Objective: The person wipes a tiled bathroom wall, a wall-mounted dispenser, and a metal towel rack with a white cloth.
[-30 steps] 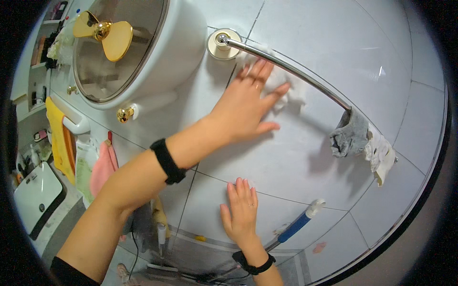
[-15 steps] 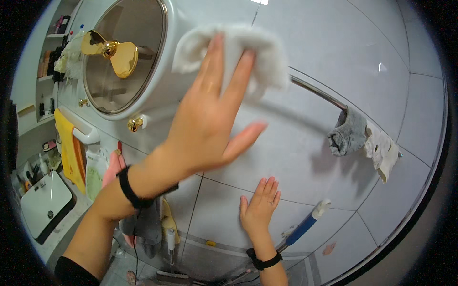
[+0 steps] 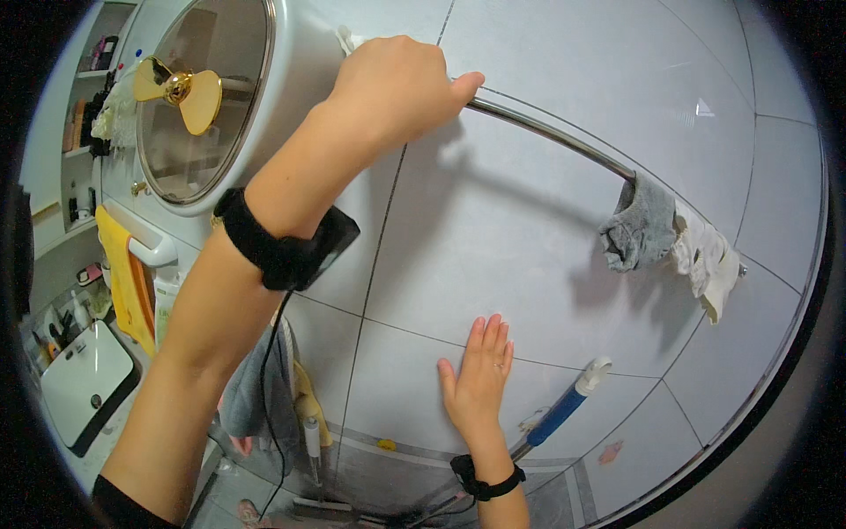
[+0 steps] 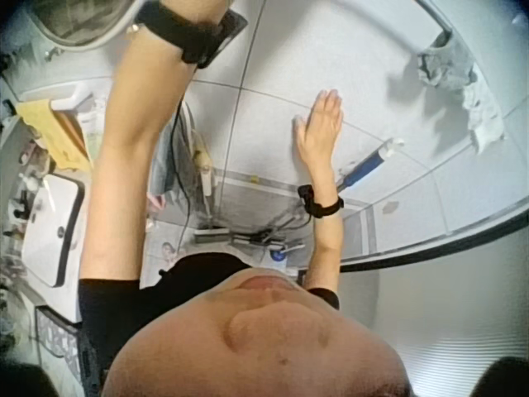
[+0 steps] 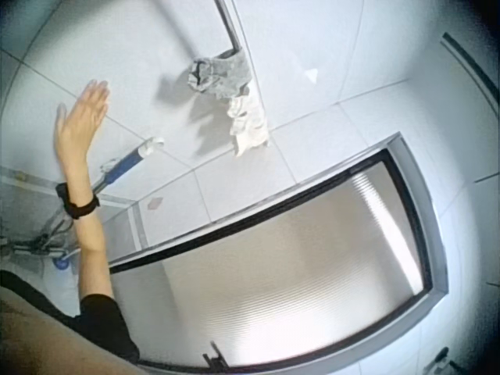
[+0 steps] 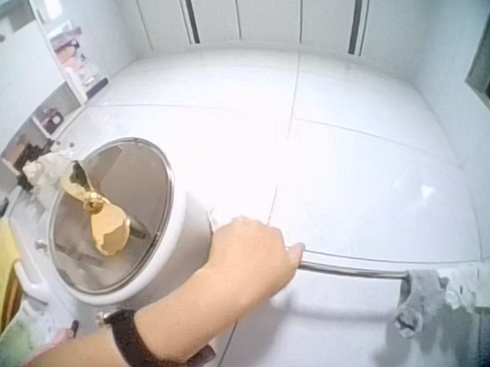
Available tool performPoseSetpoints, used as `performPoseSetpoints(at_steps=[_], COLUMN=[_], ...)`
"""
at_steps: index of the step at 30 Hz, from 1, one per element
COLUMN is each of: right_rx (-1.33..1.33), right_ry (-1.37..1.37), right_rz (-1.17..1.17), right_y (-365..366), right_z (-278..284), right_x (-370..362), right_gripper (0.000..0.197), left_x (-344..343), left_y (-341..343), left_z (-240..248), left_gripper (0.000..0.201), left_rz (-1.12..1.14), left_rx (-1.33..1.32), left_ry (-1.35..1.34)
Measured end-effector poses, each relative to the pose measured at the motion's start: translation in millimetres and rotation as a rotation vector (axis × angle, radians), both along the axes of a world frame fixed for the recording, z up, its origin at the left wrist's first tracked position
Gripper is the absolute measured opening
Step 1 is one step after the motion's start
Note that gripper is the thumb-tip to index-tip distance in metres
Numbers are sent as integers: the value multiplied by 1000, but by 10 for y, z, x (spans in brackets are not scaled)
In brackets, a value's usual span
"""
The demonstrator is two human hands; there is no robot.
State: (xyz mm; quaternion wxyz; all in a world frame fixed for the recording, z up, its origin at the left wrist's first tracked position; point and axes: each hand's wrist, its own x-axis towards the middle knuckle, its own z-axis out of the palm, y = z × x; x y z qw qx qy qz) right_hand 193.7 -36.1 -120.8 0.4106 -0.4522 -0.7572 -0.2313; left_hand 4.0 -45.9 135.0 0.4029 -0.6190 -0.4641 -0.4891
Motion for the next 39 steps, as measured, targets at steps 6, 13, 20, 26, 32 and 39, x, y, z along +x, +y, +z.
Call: performPoseSetpoints(at_steps=[6,13,20,26,32,39], right_rx=[-14,3,48,9,-23,-45], right_ry=[5,-43,-76,-70,-93,-61], right_rz=[-38,-110,-138,-132,-87,-38], right_y=[56,153,174,104,63,46], right_z=[-49,-93,-127,-71,-21,-14], right_x=[2,70,65,72,54,62], right_gripper=[76,74,75,77,79,83], left_x=[195,339,105,79,93,55], left_y=[-49,33,159,102,250,100], left_z=[-41,-33,-6,57,241,300], left_gripper=[50,47,45,41,42,36], left_rz=[-120,-179,-99,-30,121,90], left_rx=[-30,-39,653,16,-99,-291], left_ry=[84,55,85,-218,-385,-271])
